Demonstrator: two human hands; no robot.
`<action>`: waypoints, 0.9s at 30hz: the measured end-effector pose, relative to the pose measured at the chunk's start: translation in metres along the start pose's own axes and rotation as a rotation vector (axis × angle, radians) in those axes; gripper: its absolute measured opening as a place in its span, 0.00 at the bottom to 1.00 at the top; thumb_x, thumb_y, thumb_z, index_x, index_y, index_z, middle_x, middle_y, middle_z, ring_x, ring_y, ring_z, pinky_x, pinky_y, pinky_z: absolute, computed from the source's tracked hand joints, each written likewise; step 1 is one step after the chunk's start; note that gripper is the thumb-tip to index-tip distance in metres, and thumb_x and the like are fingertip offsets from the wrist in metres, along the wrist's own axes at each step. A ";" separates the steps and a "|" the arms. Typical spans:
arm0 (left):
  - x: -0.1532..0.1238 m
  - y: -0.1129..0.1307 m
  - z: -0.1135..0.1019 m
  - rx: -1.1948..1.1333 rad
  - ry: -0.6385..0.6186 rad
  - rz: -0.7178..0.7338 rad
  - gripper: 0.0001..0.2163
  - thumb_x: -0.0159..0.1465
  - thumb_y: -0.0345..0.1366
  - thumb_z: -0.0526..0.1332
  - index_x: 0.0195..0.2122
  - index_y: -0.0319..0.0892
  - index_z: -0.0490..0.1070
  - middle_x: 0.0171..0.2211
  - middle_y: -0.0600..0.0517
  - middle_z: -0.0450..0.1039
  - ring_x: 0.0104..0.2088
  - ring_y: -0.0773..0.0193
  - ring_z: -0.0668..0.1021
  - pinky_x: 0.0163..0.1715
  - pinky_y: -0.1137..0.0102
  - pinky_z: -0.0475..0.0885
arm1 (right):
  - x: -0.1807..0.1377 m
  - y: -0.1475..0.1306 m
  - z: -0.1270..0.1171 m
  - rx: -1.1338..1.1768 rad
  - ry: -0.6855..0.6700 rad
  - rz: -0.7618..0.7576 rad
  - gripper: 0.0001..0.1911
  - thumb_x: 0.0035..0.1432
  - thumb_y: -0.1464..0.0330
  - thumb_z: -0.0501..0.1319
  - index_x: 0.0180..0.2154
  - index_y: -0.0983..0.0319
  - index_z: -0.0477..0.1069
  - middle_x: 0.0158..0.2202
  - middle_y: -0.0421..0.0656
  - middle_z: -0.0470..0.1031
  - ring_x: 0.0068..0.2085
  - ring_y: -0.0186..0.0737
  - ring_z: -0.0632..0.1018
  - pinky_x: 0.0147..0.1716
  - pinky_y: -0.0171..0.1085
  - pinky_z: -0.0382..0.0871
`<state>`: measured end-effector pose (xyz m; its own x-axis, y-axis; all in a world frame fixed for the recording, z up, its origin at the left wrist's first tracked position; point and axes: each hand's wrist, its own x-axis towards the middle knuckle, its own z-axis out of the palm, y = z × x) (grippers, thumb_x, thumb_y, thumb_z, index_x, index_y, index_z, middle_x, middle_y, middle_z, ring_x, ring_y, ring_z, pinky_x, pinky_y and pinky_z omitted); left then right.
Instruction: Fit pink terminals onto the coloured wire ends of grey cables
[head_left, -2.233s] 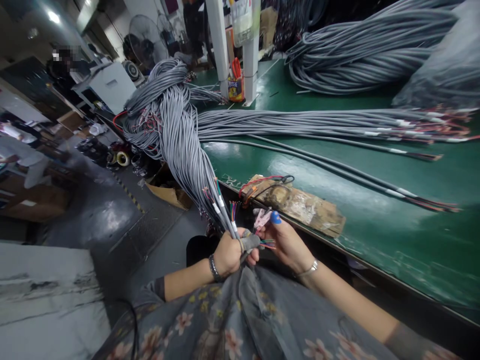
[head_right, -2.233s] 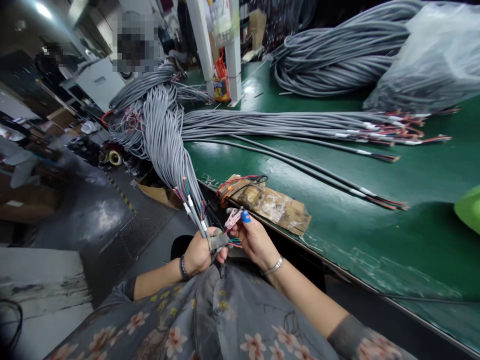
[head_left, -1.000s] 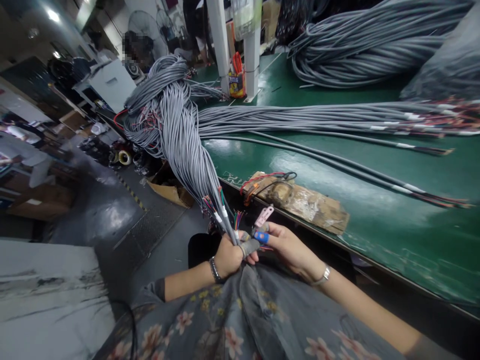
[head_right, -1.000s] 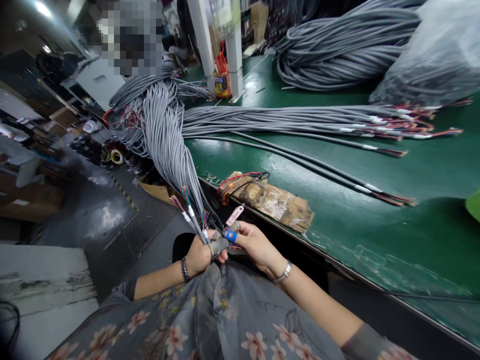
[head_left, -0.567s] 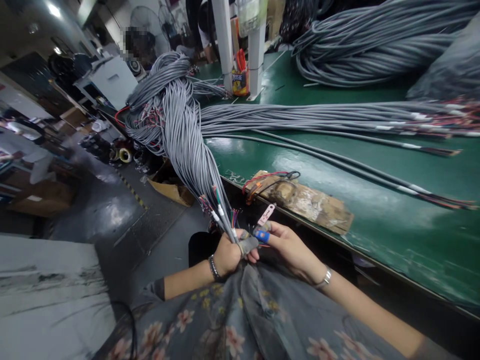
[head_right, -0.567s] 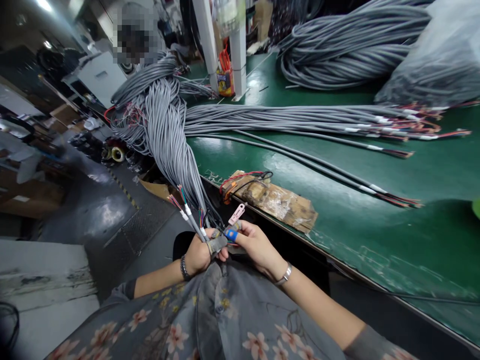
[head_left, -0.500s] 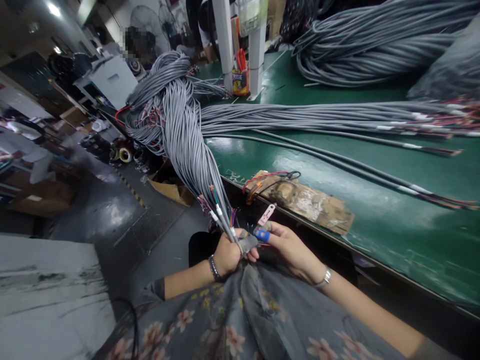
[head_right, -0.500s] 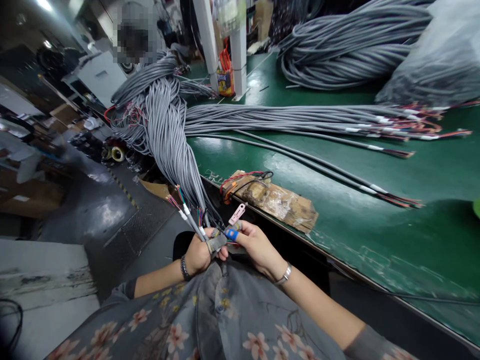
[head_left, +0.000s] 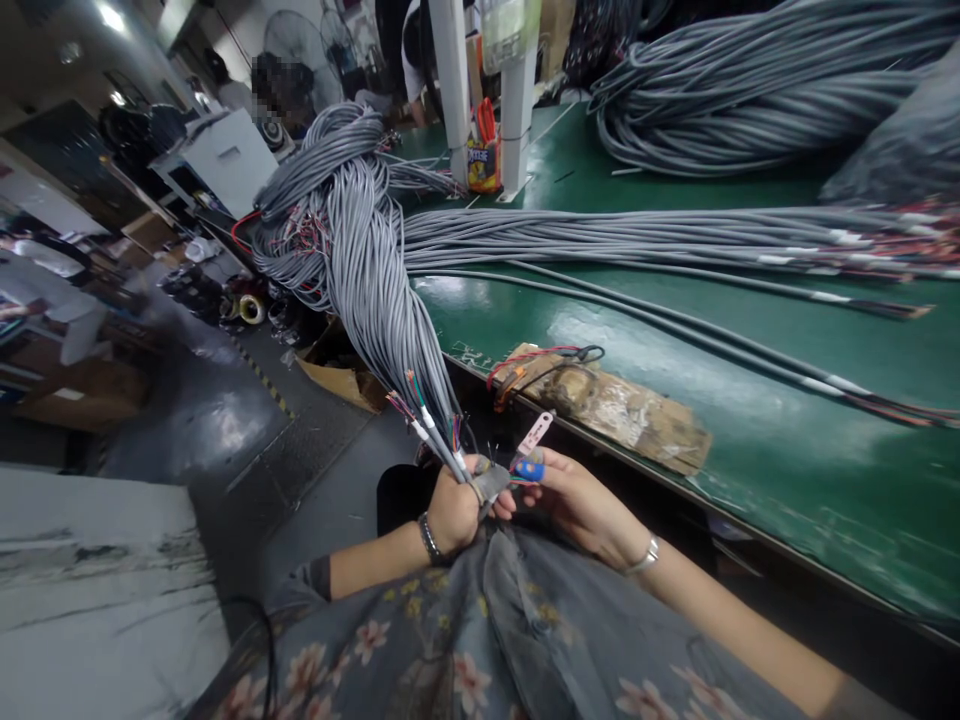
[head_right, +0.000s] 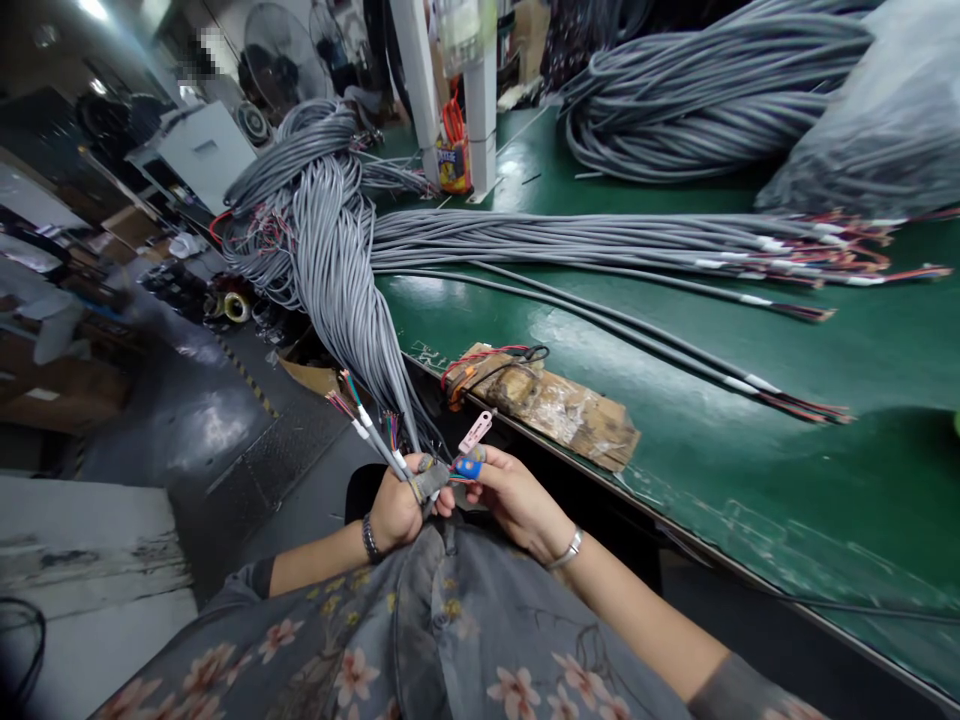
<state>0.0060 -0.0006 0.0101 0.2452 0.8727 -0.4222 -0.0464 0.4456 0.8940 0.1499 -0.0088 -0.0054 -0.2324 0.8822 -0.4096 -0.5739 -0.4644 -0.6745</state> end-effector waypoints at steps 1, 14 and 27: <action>0.000 0.001 0.000 0.037 -0.037 -0.011 0.24 0.45 0.57 0.68 0.17 0.38 0.68 0.13 0.51 0.70 0.14 0.69 0.70 0.16 0.75 0.64 | -0.001 0.000 0.001 0.007 -0.020 -0.003 0.14 0.38 0.64 0.75 0.23 0.61 0.72 0.18 0.35 0.70 0.19 0.30 0.67 0.21 0.33 0.60; 0.001 0.000 0.000 -0.055 -0.055 -0.011 0.24 0.41 0.56 0.71 0.17 0.37 0.68 0.13 0.51 0.69 0.12 0.70 0.69 0.14 0.75 0.64 | 0.003 0.004 -0.006 0.014 -0.035 0.033 0.15 0.37 0.64 0.75 0.23 0.62 0.72 0.19 0.37 0.71 0.21 0.29 0.66 0.23 0.31 0.59; 0.000 0.001 -0.002 -0.071 -0.089 -0.051 0.21 0.40 0.51 0.72 0.15 0.38 0.68 0.11 0.52 0.68 0.11 0.71 0.67 0.13 0.75 0.63 | 0.008 0.008 -0.002 0.077 -0.146 -0.026 0.16 0.42 0.61 0.74 0.27 0.61 0.70 0.19 0.34 0.68 0.21 0.30 0.68 0.23 0.32 0.61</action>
<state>0.0042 0.0005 0.0110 0.3340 0.8286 -0.4493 -0.0993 0.5050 0.8574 0.1450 -0.0059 -0.0147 -0.3246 0.8986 -0.2951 -0.6385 -0.4384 -0.6325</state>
